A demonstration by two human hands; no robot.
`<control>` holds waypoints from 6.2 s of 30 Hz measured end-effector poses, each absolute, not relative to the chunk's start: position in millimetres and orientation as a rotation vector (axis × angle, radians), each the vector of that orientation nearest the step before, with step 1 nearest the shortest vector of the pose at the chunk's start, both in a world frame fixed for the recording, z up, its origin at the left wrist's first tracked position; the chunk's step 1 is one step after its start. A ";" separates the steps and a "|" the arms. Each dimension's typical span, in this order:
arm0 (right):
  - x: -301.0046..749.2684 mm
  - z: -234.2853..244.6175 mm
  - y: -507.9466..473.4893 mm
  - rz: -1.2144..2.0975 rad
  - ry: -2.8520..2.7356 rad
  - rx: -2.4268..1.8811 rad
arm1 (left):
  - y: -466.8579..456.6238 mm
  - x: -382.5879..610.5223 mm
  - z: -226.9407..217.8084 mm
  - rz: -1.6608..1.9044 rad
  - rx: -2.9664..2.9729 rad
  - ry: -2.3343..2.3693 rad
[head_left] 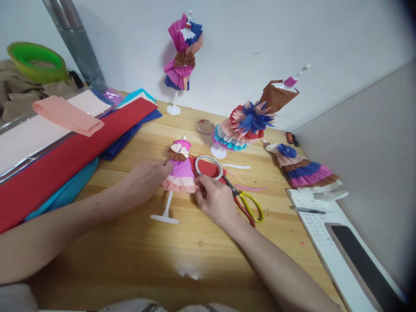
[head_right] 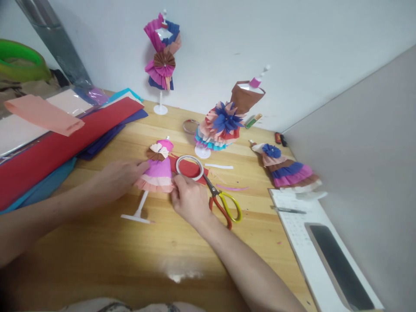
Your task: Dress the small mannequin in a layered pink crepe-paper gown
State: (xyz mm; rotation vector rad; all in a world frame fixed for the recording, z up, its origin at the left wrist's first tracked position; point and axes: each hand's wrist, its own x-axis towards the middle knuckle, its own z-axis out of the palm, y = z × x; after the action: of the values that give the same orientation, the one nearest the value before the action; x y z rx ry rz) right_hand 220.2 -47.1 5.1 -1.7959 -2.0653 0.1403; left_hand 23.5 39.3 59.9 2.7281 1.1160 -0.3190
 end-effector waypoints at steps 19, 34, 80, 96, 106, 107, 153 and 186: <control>220.3 -0.4 -49.2 -0.009 -2.143 -1.579 | 39.4 17.8 59.4 -0.328 2.842 0.956; 205.8 6.4 -55.8 -0.243 -2.208 -1.404 | 34.5 8.5 60.5 0.007 3.054 0.574; 205.4 -4.9 -60.0 -0.234 -1.987 -1.066 | -10.7 21.6 2.3 1.325 2.857 0.652; 205.2 -5.7 -62.7 -0.238 -1.996 -0.983 | -15.5 20.6 -1.6 1.355 2.910 0.494; 204.0 -11.1 -62.2 -0.230 -2.027 -1.076 | -12.9 21.2 -3.1 1.367 2.956 0.527; 204.6 -11.3 -62.5 -0.207 -2.024 -1.076 | -11.5 21.3 -5.1 1.372 2.932 0.569; 205.3 -12.0 -60.4 -0.336 -1.977 -1.051 | -9.7 16.3 -6.2 1.399 2.930 0.749; 204.7 -9.4 -56.4 -0.165 -1.894 -1.074 | -0.7 18.7 -14.3 1.124 2.688 0.814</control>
State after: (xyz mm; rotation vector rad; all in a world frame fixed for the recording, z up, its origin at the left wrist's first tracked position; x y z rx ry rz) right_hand 204.7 -56.4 -9.4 -1.0744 -1.8939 -0.1651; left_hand 18.7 -0.7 -14.3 2.6879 0.8140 1.1242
